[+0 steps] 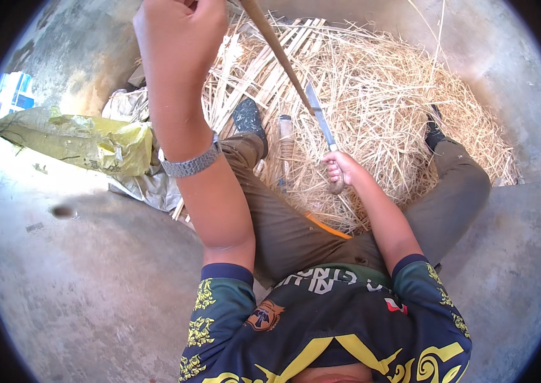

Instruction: The person sits on a concrete floor and uses a knife to split a long bamboo stick into thin strips. They hold the bamboo with one hand and draw the knife along its length to peel off layers, which fall onto a pile of straw below.

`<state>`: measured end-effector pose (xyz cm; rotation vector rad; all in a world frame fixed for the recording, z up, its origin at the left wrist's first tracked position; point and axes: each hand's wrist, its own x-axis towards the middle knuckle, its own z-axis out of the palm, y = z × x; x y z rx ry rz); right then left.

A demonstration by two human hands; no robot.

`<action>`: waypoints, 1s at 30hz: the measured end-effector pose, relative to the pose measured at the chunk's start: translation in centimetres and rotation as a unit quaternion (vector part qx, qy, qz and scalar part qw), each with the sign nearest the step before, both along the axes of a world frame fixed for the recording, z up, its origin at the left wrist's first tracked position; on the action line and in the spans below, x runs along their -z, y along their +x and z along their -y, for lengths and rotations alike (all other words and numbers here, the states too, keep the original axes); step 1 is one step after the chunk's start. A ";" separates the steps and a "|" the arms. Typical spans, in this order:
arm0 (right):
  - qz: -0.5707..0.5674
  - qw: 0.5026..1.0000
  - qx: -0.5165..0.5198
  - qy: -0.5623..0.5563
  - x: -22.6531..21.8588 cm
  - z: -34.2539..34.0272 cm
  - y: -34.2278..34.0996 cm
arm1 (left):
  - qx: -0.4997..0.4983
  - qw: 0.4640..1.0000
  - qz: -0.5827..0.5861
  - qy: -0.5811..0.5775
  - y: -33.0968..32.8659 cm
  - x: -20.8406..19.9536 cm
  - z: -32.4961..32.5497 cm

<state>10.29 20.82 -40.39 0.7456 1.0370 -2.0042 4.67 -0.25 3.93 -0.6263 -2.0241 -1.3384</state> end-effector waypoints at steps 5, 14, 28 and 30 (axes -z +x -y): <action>-0.232 0.789 -0.034 0.568 -1.9 1.6 0.6 | -0.001 1.000 -0.012 0.015 -1.3 1.0 0.4; -0.474 0.764 0.252 0.359 -12.2 5.4 -1.7 | -0.062 0.993 0.010 0.101 -1.3 1.1 0.5; -0.009 0.998 -0.007 0.062 -1.2 1.7 0.8 | -0.041 0.997 -0.036 0.051 -3.2 1.2 1.9; -0.019 0.995 0.005 0.099 -3.5 0.4 0.5 | -0.035 0.997 0.001 0.076 -3.7 1.2 2.1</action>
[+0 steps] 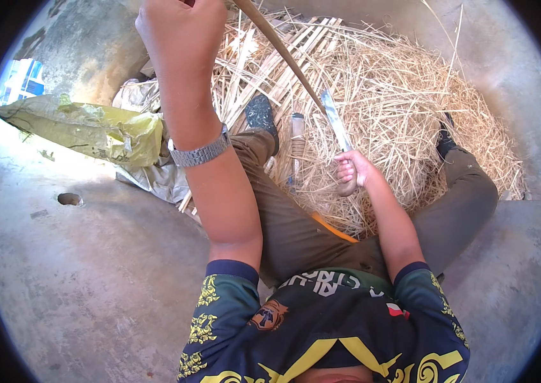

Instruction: The person sits on a concrete floor and uses a knife to split a long bamboo stick into thin strips. They hold the bamboo with one hand and draw the knife along its length to peel off layers, which fall onto a pile of straw below.

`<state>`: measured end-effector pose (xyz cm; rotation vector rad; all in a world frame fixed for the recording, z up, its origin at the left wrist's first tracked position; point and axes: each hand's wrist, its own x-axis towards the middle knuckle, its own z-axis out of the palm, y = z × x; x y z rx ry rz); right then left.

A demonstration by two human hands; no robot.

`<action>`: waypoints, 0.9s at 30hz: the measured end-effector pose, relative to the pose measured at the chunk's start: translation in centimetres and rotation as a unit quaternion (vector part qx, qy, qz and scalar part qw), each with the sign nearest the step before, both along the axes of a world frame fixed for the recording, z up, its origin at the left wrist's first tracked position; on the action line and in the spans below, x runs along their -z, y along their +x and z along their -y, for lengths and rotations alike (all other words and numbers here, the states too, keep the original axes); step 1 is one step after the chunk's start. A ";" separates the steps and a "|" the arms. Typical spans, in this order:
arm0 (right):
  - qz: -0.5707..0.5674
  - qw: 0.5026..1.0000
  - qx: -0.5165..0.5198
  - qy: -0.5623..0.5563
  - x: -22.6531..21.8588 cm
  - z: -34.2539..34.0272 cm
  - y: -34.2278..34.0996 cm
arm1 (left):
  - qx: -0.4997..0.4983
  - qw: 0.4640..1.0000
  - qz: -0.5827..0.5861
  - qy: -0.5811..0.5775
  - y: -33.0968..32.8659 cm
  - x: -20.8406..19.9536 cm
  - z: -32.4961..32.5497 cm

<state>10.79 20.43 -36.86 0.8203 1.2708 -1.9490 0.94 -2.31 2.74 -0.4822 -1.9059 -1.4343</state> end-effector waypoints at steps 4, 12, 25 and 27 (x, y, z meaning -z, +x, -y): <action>-0.100 0.916 -0.095 0.376 -6.5 0.8 -1.5 | -0.026 0.999 -0.041 -0.008 -0.3 0.7 0.1; -0.492 0.828 0.175 0.203 -9.2 3.7 -2.5 | -0.090 0.993 0.072 -0.014 3.3 -0.8 -0.5; -0.035 0.938 -0.060 0.339 7.2 0.6 1.0 | -0.016 0.998 0.051 -0.024 1.9 -0.7 -0.3; 0.045 0.985 -0.009 0.167 7.3 0.6 0.4 | 0.014 0.999 0.051 0.014 0.6 -0.3 -0.4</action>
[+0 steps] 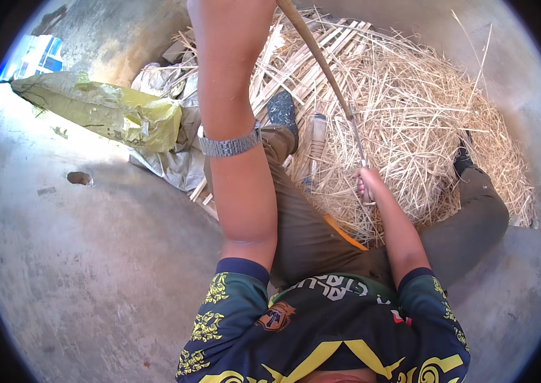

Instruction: The person sits on a concrete floor and uses a knife to split a long bamboo stick into thin strips. They hold the bamboo with one hand and draw the knife along its length to peel off layers, which fall onto a pile of straw below.

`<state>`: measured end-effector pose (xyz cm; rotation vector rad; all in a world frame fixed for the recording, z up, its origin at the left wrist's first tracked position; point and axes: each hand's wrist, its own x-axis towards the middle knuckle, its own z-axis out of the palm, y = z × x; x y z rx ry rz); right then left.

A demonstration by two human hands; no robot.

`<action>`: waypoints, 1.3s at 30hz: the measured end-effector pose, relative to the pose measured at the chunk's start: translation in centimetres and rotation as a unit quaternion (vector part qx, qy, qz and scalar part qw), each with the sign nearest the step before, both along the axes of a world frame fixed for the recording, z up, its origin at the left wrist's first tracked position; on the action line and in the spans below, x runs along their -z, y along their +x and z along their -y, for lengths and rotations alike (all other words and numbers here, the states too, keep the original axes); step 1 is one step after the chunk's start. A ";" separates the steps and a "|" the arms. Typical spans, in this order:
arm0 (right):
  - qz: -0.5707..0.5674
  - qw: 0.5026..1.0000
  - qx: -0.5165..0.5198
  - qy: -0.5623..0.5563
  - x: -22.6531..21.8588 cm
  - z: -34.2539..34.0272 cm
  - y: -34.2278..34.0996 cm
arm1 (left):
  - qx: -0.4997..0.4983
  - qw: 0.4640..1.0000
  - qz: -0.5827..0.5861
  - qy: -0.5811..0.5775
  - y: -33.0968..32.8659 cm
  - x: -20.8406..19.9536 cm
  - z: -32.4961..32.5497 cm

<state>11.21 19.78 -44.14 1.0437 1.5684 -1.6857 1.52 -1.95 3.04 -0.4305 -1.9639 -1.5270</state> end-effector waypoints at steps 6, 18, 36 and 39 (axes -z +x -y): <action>-0.086 0.991 0.010 -0.100 -5.2 -0.6 -0.6 | 0.058 0.996 -0.048 0.054 -2.2 1.7 -0.3; -0.399 0.896 0.070 0.179 -9.0 2.7 -2.1 | 0.012 0.997 -0.058 0.043 -1.0 2.0 -0.7; -0.145 0.987 0.026 0.065 3.1 -0.2 2.8 | 0.065 0.989 -0.089 0.096 -2.1 2.3 -0.4; -0.135 0.987 0.018 0.085 2.4 0.2 2.5 | 0.116 0.980 -0.066 0.147 -3.5 3.1 0.6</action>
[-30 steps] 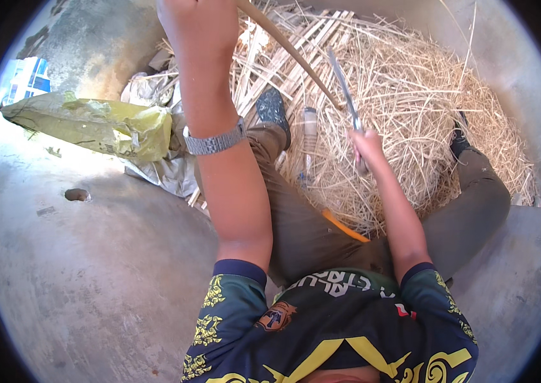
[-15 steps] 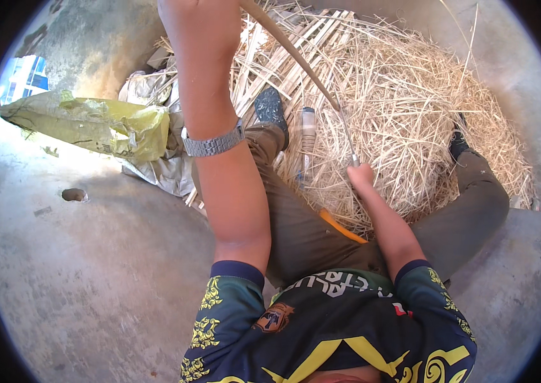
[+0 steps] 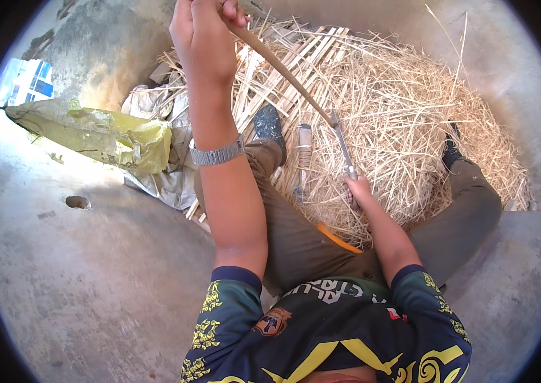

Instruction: The person sits on a concrete floor and uses a knife to split a long bamboo stick into thin strips. They hold the bamboo with one hand and draw the knife along its length to peel off layers, which fall onto a pile of straw below.

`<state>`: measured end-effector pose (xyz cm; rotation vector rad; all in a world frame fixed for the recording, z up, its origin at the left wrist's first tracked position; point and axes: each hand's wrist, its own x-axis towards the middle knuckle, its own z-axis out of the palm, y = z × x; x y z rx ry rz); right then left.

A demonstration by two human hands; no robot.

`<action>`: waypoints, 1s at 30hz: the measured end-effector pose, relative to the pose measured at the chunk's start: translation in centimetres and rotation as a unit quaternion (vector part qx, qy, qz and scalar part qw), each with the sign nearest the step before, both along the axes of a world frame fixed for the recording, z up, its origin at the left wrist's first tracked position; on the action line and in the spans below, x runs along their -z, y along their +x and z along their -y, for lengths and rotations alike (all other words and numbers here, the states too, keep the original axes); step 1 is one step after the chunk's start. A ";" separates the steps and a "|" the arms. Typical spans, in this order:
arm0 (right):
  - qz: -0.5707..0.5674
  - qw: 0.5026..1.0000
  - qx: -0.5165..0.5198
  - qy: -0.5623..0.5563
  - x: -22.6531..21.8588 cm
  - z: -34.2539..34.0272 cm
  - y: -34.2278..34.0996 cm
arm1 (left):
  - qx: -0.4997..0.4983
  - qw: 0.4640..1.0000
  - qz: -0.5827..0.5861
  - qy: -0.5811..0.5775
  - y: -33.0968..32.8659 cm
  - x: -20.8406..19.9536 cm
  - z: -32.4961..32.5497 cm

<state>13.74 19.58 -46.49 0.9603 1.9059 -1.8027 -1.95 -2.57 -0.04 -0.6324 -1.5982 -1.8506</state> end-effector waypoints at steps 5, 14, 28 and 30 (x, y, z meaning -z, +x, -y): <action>0.001 0.999 -0.027 0.041 -0.8 0.2 -0.1 | 0.060 0.997 -0.001 0.057 -0.1 0.4 -0.2; 0.034 0.999 0.016 0.014 -6.1 0.5 -2.3 | 0.104 0.987 0.009 0.119 1.7 0.2 -1.8; -0.182 0.970 0.095 0.133 -7.6 4.9 0.0 | 0.206 0.923 0.011 0.326 2.7 -0.1 -4.0; -0.062 0.980 -0.001 0.189 -8.6 5.3 0.3 | -0.047 0.991 -0.066 0.104 2.3 1.0 -3.9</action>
